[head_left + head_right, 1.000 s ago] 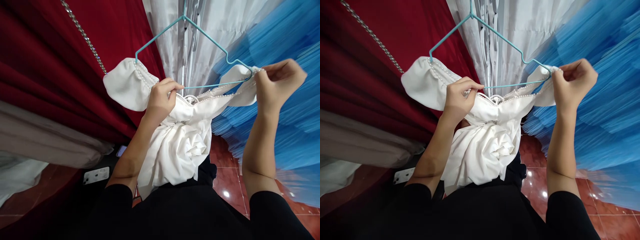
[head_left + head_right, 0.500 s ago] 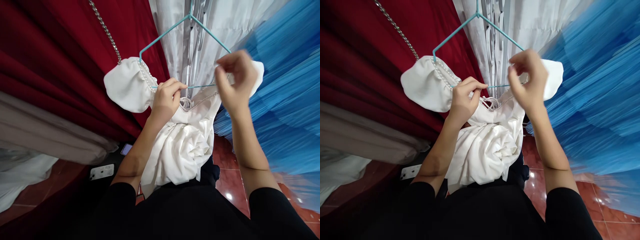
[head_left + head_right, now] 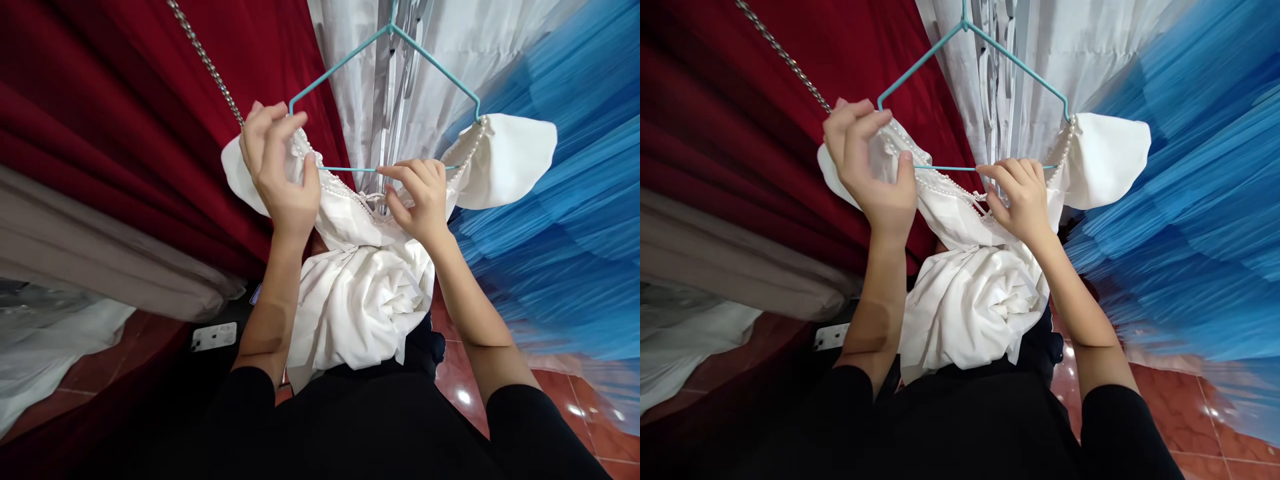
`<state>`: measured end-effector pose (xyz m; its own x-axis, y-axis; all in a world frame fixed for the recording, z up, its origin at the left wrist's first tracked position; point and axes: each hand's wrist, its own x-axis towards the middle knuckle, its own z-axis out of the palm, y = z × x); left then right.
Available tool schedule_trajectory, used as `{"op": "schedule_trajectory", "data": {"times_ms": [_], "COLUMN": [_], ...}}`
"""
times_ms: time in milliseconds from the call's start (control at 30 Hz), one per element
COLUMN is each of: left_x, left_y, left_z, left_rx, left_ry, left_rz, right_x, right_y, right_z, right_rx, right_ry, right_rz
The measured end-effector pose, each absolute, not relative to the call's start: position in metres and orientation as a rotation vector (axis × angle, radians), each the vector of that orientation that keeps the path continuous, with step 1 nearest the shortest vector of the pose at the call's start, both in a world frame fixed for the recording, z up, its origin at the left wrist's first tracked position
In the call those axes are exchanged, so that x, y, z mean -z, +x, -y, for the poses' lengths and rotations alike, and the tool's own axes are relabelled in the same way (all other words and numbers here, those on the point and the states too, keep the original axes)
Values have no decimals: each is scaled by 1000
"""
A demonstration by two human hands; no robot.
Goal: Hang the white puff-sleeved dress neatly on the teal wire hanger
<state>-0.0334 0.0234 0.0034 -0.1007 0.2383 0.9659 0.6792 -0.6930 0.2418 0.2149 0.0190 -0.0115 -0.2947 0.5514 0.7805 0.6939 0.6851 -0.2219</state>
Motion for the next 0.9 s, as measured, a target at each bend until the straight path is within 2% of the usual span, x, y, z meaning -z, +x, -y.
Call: {"op": "schedule_trajectory", "data": {"times_ms": [133, 267, 433, 633, 767, 900], "left_x": [3, -6, -16, 30, 42, 21], "left_y": [-70, -96, -122, -114, -72, -28], "left_z": [-65, -85, -51, -21, -7, 3], "left_rx": [1818, 1910, 1933, 1934, 1660, 1576], "left_ry": [-1991, -1850, -1711, -1847, -2311, -2384], "left_rz": [1221, 1287, 1503, 1681, 1432, 1045], "right_x": [9, 7, 5, 9, 13, 14], "right_y": [226, 237, 239, 233, 229, 229], "right_z": [-22, -24, -26, -28, -29, -26], "right_rx": [184, 199, 194, 198, 187, 188], "right_ry": [-967, -923, -854, -824, -816, -819], "right_rz": [2012, 2037, 2053, 2031, 2030, 2047]}}
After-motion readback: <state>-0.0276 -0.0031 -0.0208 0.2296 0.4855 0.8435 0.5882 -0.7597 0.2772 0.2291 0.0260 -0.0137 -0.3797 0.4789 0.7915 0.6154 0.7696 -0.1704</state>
